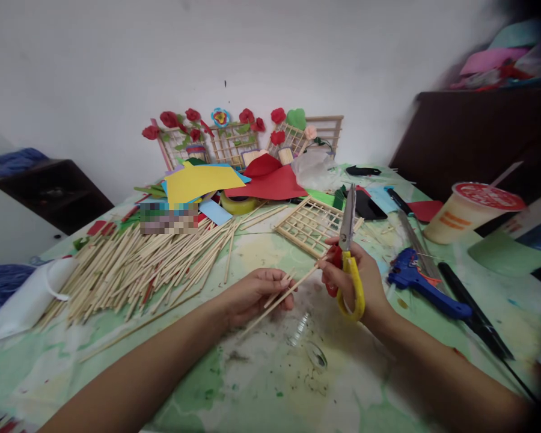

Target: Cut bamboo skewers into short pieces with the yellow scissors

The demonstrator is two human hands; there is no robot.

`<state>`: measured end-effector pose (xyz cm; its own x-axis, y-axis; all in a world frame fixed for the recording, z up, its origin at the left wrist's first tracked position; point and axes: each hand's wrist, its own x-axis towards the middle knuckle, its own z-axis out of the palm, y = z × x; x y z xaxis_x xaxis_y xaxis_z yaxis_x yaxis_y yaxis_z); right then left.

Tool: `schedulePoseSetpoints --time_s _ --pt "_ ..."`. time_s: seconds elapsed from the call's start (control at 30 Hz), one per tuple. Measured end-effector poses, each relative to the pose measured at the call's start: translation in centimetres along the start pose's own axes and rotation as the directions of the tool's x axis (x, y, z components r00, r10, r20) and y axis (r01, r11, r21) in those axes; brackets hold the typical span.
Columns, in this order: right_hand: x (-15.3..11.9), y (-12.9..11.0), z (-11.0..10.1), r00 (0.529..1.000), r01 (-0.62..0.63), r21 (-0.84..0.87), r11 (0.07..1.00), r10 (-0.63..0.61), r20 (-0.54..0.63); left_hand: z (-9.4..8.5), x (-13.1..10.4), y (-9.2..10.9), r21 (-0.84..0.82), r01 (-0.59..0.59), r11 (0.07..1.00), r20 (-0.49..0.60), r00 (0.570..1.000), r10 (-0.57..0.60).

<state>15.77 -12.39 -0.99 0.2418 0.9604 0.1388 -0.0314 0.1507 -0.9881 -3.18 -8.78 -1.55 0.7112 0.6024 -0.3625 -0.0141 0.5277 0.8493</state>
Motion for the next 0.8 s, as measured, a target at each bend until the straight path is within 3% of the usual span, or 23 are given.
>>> schedulePoseSetpoints --time_s 0.37,0.6,0.8 --pt "-1.7 0.7 1.8 0.989 -0.027 -0.043 0.999 0.033 0.145 0.5 0.0 -0.4 -0.028 0.015 0.999 0.059 0.998 -0.013" --pt "-1.3 1.9 1.4 0.99 0.008 -0.062 0.998 0.001 0.144 0.3 0.2 -0.3 -0.003 0.013 1.0 0.014 1.0 -0.013" --pt "-1.4 1.6 1.3 0.997 -0.015 -0.068 0.998 0.02 0.071 0.4 0.2 -0.2 -0.019 0.022 1.0 -0.014 1.0 -0.022"
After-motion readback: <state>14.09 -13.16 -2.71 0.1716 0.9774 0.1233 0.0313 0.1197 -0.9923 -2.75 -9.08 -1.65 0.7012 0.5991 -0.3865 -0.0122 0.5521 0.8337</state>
